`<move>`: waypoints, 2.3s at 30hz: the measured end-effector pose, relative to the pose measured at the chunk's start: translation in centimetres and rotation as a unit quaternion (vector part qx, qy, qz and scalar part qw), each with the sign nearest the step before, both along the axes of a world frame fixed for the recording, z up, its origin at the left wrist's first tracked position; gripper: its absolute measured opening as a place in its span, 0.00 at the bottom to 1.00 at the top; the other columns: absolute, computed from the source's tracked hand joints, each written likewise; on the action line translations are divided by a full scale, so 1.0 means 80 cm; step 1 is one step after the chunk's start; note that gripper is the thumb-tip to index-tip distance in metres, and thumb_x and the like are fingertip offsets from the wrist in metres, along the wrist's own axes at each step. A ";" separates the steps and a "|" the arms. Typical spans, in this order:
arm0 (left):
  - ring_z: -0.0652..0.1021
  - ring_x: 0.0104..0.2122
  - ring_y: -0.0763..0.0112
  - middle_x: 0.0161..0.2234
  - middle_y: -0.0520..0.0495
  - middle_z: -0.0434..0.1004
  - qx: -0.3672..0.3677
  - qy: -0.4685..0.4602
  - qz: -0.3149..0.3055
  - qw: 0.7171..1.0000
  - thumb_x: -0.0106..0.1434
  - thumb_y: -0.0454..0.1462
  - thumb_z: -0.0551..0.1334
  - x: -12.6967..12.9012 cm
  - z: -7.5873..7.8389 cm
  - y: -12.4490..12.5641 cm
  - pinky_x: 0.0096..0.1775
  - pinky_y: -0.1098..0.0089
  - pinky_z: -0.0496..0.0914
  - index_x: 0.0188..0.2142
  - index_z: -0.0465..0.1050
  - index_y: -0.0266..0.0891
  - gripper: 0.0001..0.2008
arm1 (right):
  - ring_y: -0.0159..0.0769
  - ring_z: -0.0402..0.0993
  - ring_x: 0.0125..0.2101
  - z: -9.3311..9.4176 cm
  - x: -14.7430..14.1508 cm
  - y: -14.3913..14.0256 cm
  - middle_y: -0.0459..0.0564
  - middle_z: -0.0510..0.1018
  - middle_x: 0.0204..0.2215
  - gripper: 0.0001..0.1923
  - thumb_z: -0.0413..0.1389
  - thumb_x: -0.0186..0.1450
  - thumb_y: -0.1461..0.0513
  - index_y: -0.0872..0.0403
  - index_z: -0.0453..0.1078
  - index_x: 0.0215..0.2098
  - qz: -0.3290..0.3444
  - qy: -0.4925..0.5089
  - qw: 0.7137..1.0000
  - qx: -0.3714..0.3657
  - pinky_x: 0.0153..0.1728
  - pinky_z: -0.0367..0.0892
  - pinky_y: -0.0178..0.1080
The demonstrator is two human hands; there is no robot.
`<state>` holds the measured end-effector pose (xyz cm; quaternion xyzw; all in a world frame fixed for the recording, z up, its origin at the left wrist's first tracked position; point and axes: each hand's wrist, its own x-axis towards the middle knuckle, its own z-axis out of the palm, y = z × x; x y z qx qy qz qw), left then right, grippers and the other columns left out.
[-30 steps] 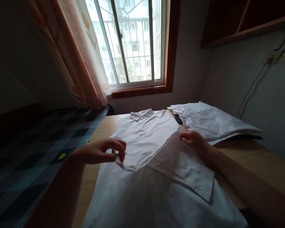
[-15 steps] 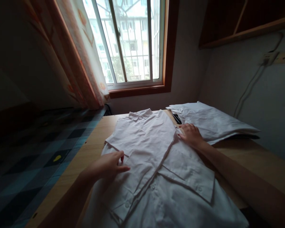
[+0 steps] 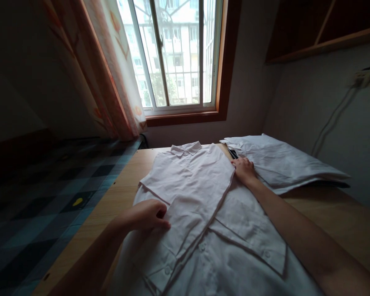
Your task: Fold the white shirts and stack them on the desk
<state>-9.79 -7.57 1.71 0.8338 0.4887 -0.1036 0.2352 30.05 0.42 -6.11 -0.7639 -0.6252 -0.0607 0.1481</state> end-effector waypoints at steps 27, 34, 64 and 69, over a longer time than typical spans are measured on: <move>0.67 0.19 0.71 0.17 0.53 0.66 -0.118 -0.008 0.046 0.992 0.48 0.58 0.64 -0.013 -0.007 0.014 0.21 0.73 0.56 0.21 0.61 0.40 0.25 | 0.46 0.70 0.52 0.014 0.036 0.011 0.55 0.78 0.50 0.21 0.52 0.61 0.68 0.53 0.77 0.50 0.063 0.046 0.997 -0.030 0.53 0.62 0.41; 0.69 0.19 0.70 0.17 0.53 0.67 -0.133 -0.009 0.063 0.989 0.47 0.57 0.65 -0.012 -0.004 0.012 0.21 0.73 0.57 0.21 0.61 0.41 0.24 | 0.43 0.66 0.59 0.015 -0.008 0.022 0.58 0.74 0.57 0.21 0.48 0.67 0.65 0.59 0.73 0.56 0.196 -0.001 0.980 -0.019 0.62 0.55 0.40; 0.69 0.19 0.71 0.18 0.53 0.68 -0.130 0.002 0.073 0.989 0.51 0.50 0.64 -0.010 0.000 0.007 0.20 0.72 0.56 0.22 0.62 0.40 0.18 | 0.47 0.55 0.66 -0.006 -0.032 0.182 0.57 0.52 0.70 0.34 0.34 0.74 0.48 0.58 0.52 0.70 0.084 -0.044 0.983 -0.160 0.63 0.50 0.44; 0.69 0.19 0.71 0.18 0.54 0.67 -0.131 0.001 0.077 0.988 0.52 0.49 0.64 -0.007 0.007 0.003 0.21 0.73 0.55 0.22 0.62 0.40 0.17 | 0.51 0.64 0.60 0.003 -0.037 0.193 0.61 0.64 0.64 0.31 0.39 0.73 0.49 0.58 0.62 0.65 0.072 -0.058 0.984 -0.149 0.58 0.57 0.48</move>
